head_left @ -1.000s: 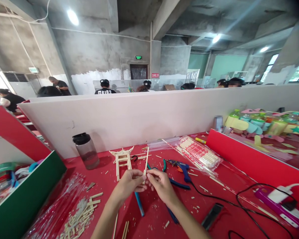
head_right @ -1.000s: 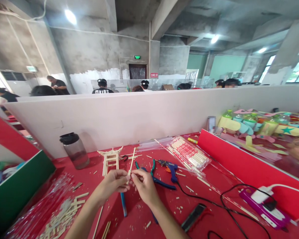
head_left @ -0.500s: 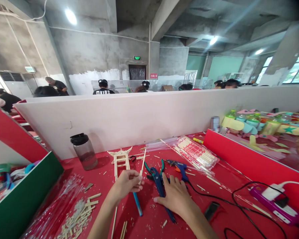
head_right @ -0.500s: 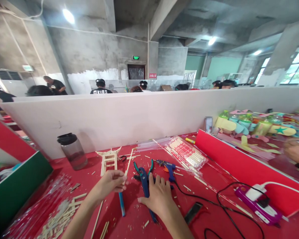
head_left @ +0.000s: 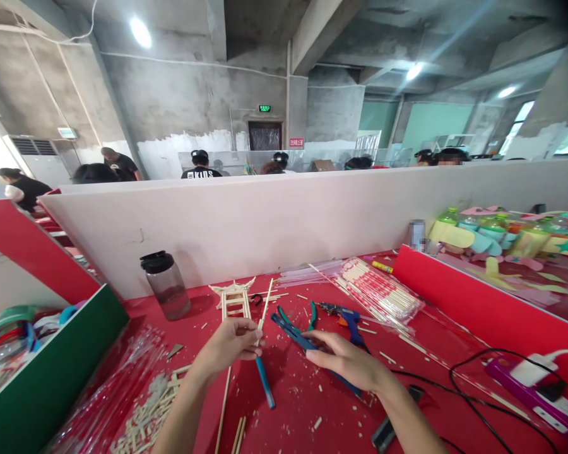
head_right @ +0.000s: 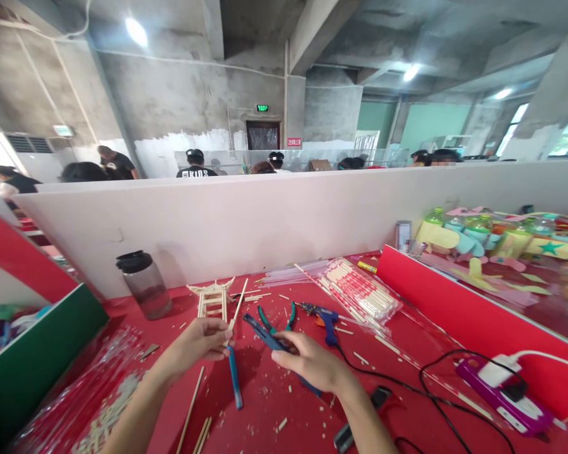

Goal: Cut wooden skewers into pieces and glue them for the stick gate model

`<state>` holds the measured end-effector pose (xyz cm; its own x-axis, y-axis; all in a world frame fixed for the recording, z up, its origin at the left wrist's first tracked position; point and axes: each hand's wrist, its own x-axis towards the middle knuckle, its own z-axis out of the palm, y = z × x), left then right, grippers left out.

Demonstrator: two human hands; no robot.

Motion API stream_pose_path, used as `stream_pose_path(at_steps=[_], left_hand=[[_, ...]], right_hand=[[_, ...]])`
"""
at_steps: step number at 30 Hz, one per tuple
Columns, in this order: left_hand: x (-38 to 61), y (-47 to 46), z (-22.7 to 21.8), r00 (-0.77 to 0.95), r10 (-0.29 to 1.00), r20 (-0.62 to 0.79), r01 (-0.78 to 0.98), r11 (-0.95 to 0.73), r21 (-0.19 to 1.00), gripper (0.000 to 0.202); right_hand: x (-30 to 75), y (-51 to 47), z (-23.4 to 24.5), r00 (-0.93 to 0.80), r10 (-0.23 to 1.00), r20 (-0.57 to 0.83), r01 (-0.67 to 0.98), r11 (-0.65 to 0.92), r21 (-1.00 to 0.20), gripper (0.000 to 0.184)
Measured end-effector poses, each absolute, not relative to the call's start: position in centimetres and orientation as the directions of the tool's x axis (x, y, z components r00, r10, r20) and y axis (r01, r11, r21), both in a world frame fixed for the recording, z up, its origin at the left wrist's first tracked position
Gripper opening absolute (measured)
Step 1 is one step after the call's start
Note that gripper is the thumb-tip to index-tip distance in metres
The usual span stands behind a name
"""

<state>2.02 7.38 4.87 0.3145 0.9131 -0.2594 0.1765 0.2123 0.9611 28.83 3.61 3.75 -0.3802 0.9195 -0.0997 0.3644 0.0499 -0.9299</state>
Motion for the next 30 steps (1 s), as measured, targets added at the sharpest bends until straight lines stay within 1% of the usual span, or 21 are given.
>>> stream_pose_path(at_steps=[2,8,15,23,30], left_hand=[[2.0,7.4,5.0,0.317,0.908,-0.273,0.187,0.223,0.957,0.048],[2.0,7.3,4.6,0.353,0.883,-0.31,0.244,0.233,0.941,0.044],[2.0,7.1,4.5,0.378,0.867,-0.326,0.276,0.23,0.933,0.036],[2.0,7.0,4.4,0.38,0.862,-0.335,0.277,0.24,0.93,0.033],[2.1,6.9,4.7,0.376,0.859,-0.347,0.286,0.249,0.925,0.034]], right_hand=[[28.6,3.4,3.7,-0.415,0.903,-0.113,0.319,0.028,-0.947,0.046],[28.0,3.5,2.5,-0.375,0.918,-0.13,0.27,-0.026,-0.963,0.046],[27.6,3.5,2.6,-0.433,0.89,-0.141,0.202,-0.057,-0.978,0.042],[27.3,3.4,2.4,-0.424,0.896,-0.132,0.234,-0.032,-0.972,0.044],[27.3,3.3,2.1,-0.398,0.908,-0.129,0.279,-0.014,-0.96,0.043]])
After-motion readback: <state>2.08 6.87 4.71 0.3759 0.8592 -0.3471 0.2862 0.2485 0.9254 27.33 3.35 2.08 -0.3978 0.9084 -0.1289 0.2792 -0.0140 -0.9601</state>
